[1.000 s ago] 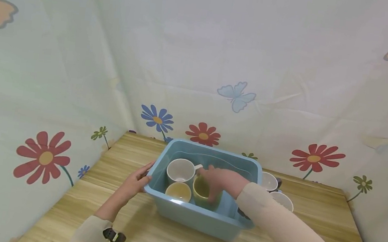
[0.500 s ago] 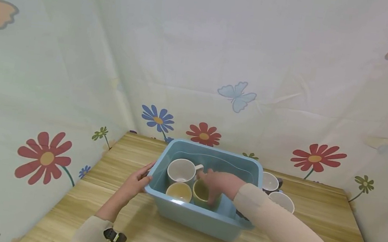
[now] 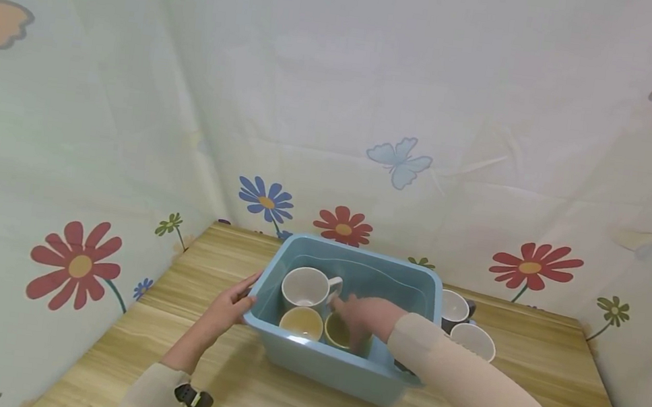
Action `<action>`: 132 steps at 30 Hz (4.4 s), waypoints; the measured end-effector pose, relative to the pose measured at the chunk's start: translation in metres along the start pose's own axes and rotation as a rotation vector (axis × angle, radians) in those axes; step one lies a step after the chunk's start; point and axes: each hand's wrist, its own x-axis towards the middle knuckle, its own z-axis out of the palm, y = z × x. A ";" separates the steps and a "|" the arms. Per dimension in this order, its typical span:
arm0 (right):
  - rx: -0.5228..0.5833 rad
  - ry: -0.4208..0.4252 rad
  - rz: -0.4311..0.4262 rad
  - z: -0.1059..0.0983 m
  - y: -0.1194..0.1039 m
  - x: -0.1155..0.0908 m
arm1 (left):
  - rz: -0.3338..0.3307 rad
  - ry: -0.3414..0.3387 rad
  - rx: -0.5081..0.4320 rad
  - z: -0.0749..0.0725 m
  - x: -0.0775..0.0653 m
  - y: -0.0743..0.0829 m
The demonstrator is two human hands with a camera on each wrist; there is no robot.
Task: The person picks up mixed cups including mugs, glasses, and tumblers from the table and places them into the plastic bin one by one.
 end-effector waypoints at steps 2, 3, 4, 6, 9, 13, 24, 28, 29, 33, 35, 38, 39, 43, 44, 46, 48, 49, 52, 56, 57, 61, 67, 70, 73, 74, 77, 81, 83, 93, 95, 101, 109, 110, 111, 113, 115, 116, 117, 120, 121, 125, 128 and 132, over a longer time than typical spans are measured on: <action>0.008 -0.001 0.009 0.002 0.000 0.001 | -0.001 -0.002 -0.002 0.000 0.000 0.000; 0.011 -0.001 0.012 0.003 0.000 0.002 | -0.001 -0.001 -0.004 0.000 0.000 0.000; 0.009 -0.001 0.015 0.004 0.001 0.003 | 0.002 -0.002 -0.006 0.000 0.000 0.001; 0.004 -0.002 0.019 0.006 0.001 0.005 | 0.003 -0.002 -0.008 0.000 0.000 0.000; 0.007 -0.005 0.028 0.007 0.000 0.007 | 0.001 0.001 -0.006 0.000 0.001 0.000; 0.013 -0.010 0.043 0.007 0.000 0.008 | -0.001 0.004 -0.009 0.000 0.001 -0.001; 0.003 -0.044 0.062 0.009 0.001 0.007 | -0.007 0.007 -0.026 0.002 0.000 -0.002; -0.019 -0.044 0.052 0.007 0.002 0.005 | -0.005 0.012 -0.035 0.002 0.000 -0.002; -0.022 -0.047 0.048 0.006 0.002 0.005 | -0.005 0.013 -0.031 0.002 0.001 -0.002; -0.034 -0.057 0.032 0.005 0.004 0.005 | -0.004 0.021 -0.019 0.002 0.001 -0.002; -0.034 -0.065 0.022 0.004 0.005 0.005 | -0.002 0.024 -0.016 0.002 0.001 -0.002; -0.034 -0.076 0.008 0.002 0.006 0.005 | 0.003 0.018 -0.015 0.002 0.002 -0.003; -0.031 -0.081 0.005 0.002 0.006 0.005 | 0.004 0.017 -0.016 0.002 0.002 -0.003; -0.015 -0.103 0.001 0.000 0.007 0.005 | 0.001 0.011 -0.015 0.002 0.002 -0.004; -0.011 -0.106 0.001 0.000 0.007 0.005 | 0.001 0.011 -0.015 0.002 0.002 -0.004; -0.001 -0.123 -0.002 -0.001 0.008 0.006 | 0.000 0.011 -0.018 0.002 0.001 -0.004; 0.024 -0.143 -0.009 -0.002 0.009 0.006 | 0.003 0.011 -0.019 0.002 0.002 -0.005; 0.041 -0.156 -0.015 -0.003 0.010 0.007 | 0.003 0.014 -0.022 0.002 0.002 -0.005; 0.103 -0.199 -0.023 -0.006 0.013 0.006 | 0.007 0.012 -0.024 0.002 0.003 -0.005; 0.170 -0.252 -0.035 -0.011 0.015 0.005 | 0.008 0.011 -0.025 0.002 0.003 -0.005; 0.188 -0.265 -0.038 -0.012 0.016 0.004 | 0.009 0.011 -0.024 0.002 0.002 -0.005; 0.241 -0.305 -0.056 -0.016 0.019 0.003 | 0.004 0.011 -0.029 0.003 0.001 -0.006; 0.252 -0.309 -0.059 -0.024 0.024 0.001 | -0.001 0.013 -0.040 0.003 0.001 -0.006; 0.242 -0.299 -0.049 -0.027 0.026 0.000 | 0.007 0.011 -0.039 0.003 0.002 -0.006; 0.237 -0.277 -0.031 -0.029 0.028 -0.001 | 0.010 0.010 -0.038 0.003 0.003 -0.005; 0.235 -0.271 -0.027 -0.030 0.028 -0.002 | 0.010 0.010 -0.038 0.003 0.003 -0.005; 0.226 -0.257 -0.027 -0.033 0.027 -0.005 | 0.008 0.015 -0.036 0.003 0.003 -0.005; 0.196 -0.248 -0.045 -0.036 0.027 -0.007 | 0.005 0.027 -0.028 0.003 0.003 -0.004; 0.175 -0.238 -0.053 -0.037 0.027 -0.007 | 0.007 0.026 -0.024 0.003 0.002 -0.004; 0.088 -0.177 -0.055 -0.046 0.029 -0.017 | 0.005 0.025 -0.005 0.002 0.002 -0.004; 0.073 -0.171 -0.065 -0.047 0.030 -0.019 | 0.006 0.024 -0.004 0.002 0.003 -0.004; 0.109 -0.106 -0.056 -0.051 0.032 -0.029 | 0.006 0.016 -0.008 0.003 0.002 -0.003; 0.116 -0.020 -0.066 -0.059 0.035 -0.043 | -0.002 0.016 -0.012 0.002 0.003 -0.005; 0.115 -0.010 -0.071 -0.061 0.036 -0.044 | -0.004 0.016 -0.009 0.001 0.003 -0.005; 0.107 -0.002 -0.082 -0.062 0.036 -0.046 | -0.001 0.015 -0.005 0.001 0.003 -0.005; 0.108 0.009 -0.103 -0.065 0.038 -0.049 | -0.002 0.016 -0.007 0.001 0.003 -0.004; 0.107 0.018 -0.126 -0.067 0.039 -0.052 | 0.001 0.012 -0.008 0.001 0.002 -0.004; 0.114 0.023 -0.134 -0.068 0.040 -0.053 | 0.002 0.012 -0.010 0.001 0.002 -0.004; 0.120 0.032 -0.141 -0.069 0.041 -0.055 | 0.004 0.010 -0.010 0.001 0.002 -0.004; 0.147 0.057 -0.156 -0.071 0.042 -0.062 | 0.005 0.007 -0.014 0.001 0.002 -0.005; 0.155 0.064 -0.161 -0.071 0.043 -0.064 | 0.006 0.007 -0.015 0.001 0.002 -0.005; 0.175 0.106 -0.191 -0.071 0.046 -0.071 | 0.007 0.006 -0.020 0.002 0.002 -0.004; 0.182 0.143 -0.220 -0.071 0.048 -0.077 | 0.006 0.004 -0.026 0.001 0.002 -0.004; 0.206 0.183 -0.239 -0.070 0.051 -0.085 | 0.004 -0.001 -0.029 0.001 0.002 -0.004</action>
